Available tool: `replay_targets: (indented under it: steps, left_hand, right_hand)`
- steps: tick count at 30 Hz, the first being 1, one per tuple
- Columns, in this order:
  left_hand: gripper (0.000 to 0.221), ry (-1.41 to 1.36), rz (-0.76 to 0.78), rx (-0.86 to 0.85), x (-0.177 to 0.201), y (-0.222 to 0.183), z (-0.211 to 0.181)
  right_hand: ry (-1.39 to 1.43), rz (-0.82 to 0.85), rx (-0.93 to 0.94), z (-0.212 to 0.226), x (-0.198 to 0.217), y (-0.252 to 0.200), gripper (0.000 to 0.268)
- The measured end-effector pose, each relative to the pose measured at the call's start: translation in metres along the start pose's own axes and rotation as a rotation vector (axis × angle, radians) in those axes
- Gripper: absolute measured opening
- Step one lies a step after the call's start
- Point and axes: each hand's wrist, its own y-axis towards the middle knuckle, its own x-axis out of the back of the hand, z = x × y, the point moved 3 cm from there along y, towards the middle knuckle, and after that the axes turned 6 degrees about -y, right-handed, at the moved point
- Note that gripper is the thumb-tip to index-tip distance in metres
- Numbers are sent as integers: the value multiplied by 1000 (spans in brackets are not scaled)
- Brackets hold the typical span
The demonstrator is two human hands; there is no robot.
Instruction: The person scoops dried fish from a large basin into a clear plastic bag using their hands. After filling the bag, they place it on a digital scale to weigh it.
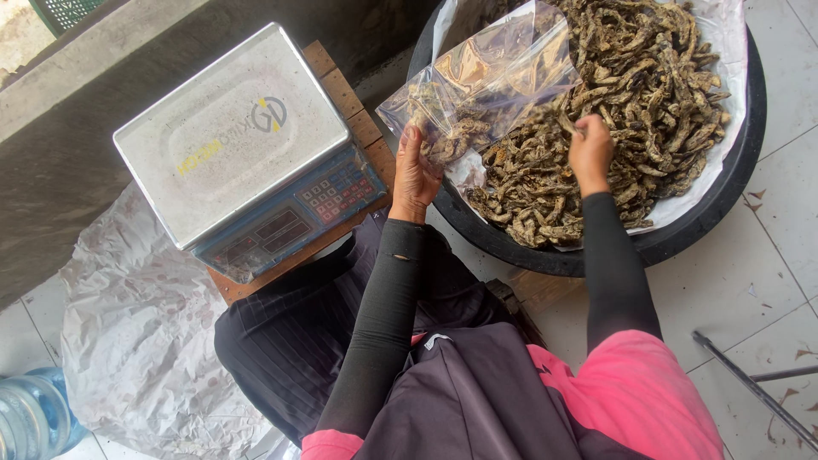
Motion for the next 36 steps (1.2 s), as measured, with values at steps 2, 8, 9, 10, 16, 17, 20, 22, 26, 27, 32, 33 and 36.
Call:
replay_targets:
  steps: [2, 8, 9, 10, 16, 17, 20, 22, 26, 27, 32, 33, 36]
  left_hand:
    - [51, 10, -29, 7, 1, 1, 2]
    - [44, -13, -35, 21, -9, 6, 14]
    - [44, -21, 0, 19, -12, 5, 16]
    - [43, -29, 36, 16, -16, 4, 17]
    - [38, -34, 18, 3, -15, 3, 11]
    - [38, -30, 27, -5, -13, 3, 9]
    - [39, -14, 38, -25, -7, 4, 5]
    - [40, 3, 17, -21, -1, 5, 5]
    - [38, 13, 27, -15, -4, 6, 8]
    - [39, 16, 28, -8, -6, 4, 9]
    - [41, 45, 56, -6, -13, 2, 8]
    - [41, 33, 48, -11, -13, 1, 7]
    - [41, 24, 60, -17, -14, 1, 5]
  right_hand:
    - [75, 10, -51, -16, 21, -8, 22]
    - [19, -60, 2, -27, 58, 27, 17]
    - [-3, -50, -3, -24, 55, 42, 16]
    - [-25, -39, -8, -19, 49, 59, 16]
    - [-364, -5, 135, -4, 17, 89, 45]
    - [-383, -20, 145, -3, 15, 89, 48]
    - [-414, 182, 31, -9, 9, 87, 48]
    - [-508, 287, 48, -13, 9, 81, 42]
    - [-371, 269, 51, -14, 23, 78, 58]
    - [-344, 264, 42, -12, 26, 79, 61]
    - [-278, 229, 51, 5, 32, 84, 78]
    - [-365, 208, 113, 9, 31, 86, 80]
    - [-566, 99, 322, 17, 26, 95, 88]
